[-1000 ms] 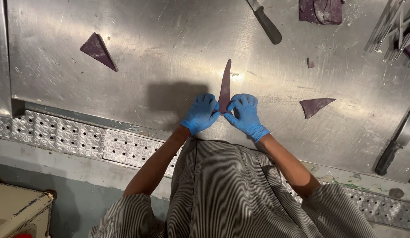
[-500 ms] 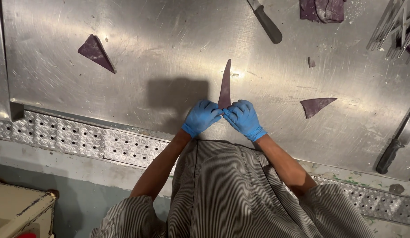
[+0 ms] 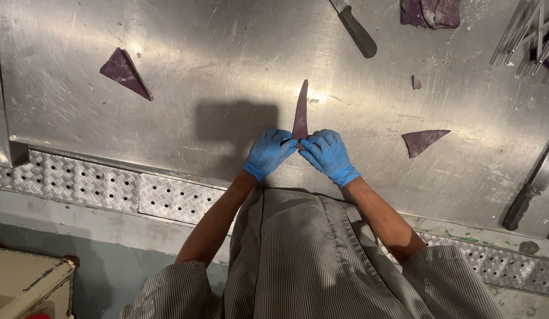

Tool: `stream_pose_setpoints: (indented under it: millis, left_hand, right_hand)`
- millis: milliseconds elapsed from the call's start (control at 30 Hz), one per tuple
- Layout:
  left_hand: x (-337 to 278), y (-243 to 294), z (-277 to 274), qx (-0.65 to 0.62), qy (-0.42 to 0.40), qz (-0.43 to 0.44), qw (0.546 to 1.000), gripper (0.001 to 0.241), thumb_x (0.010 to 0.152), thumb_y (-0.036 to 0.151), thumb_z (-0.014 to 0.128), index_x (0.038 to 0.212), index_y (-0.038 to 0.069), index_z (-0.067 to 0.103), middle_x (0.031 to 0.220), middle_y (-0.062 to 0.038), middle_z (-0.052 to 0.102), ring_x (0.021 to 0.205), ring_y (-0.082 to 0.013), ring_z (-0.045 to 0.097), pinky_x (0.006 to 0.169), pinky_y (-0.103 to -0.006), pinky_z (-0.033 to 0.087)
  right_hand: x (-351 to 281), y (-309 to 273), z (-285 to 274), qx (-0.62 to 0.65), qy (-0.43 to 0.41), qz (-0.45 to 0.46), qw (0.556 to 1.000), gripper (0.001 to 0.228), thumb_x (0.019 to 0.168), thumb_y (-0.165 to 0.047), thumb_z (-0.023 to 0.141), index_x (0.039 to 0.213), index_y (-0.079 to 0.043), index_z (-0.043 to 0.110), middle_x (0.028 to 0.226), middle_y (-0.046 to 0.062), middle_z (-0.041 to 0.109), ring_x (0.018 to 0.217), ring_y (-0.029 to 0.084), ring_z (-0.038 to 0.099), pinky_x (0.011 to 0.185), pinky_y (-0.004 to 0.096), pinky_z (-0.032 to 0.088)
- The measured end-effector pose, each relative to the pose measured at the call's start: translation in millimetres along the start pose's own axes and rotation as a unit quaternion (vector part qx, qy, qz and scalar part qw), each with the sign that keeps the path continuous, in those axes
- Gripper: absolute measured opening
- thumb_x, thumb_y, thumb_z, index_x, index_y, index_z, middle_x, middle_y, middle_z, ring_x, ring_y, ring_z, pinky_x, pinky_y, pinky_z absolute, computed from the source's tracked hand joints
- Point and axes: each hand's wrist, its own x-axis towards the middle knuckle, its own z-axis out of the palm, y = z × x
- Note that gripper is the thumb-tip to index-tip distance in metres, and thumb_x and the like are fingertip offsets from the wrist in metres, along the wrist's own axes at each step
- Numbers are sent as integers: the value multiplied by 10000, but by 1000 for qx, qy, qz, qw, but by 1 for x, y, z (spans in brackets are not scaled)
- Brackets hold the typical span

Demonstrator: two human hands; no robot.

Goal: Shaping purple dough into long tapered strips and placing them in a tray.

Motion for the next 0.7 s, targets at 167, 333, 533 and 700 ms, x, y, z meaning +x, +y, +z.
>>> stream_pose_setpoints:
  millis: [167,333,533,700]
  left_hand:
    - [3,-2,0,-29,-5,-9,1000,267,930,334,772,1105,147,697,1083,-10,617,1018,-229,622,938,-413,515]
    - [14,-2,-5,14,1,-18,1000,277,903,331,768,1101,151,696,1126,-20,618,1028,-253,604,929,-407,515]
    - [24,-5,-4,-9,-12,-32,999,272,913,344,770,1080,147,685,1136,-25,606,1033,-259,606,938,-415,515]
    - [32,-14,0,-65,-15,-35,997,355,926,359,777,1122,87,658,1156,-57,593,1048,-277,605,944,-429,515]
  right_hand:
    - [0,5,5,-40,-25,17,999,366,898,-239,819,1225,-132,693,1104,37,620,1080,253,581,984,410,480]
    - [6,7,4,-9,-22,14,1000,365,897,-264,824,1194,-105,684,1113,50,607,1098,261,577,999,427,478]
    - [16,11,3,-13,-24,15,1000,391,886,-276,826,1209,-112,678,1138,52,607,1108,269,573,998,428,464]
    - [27,18,0,-16,-35,26,999,398,878,-265,820,1205,-100,662,1190,56,613,1139,271,569,1034,429,459]
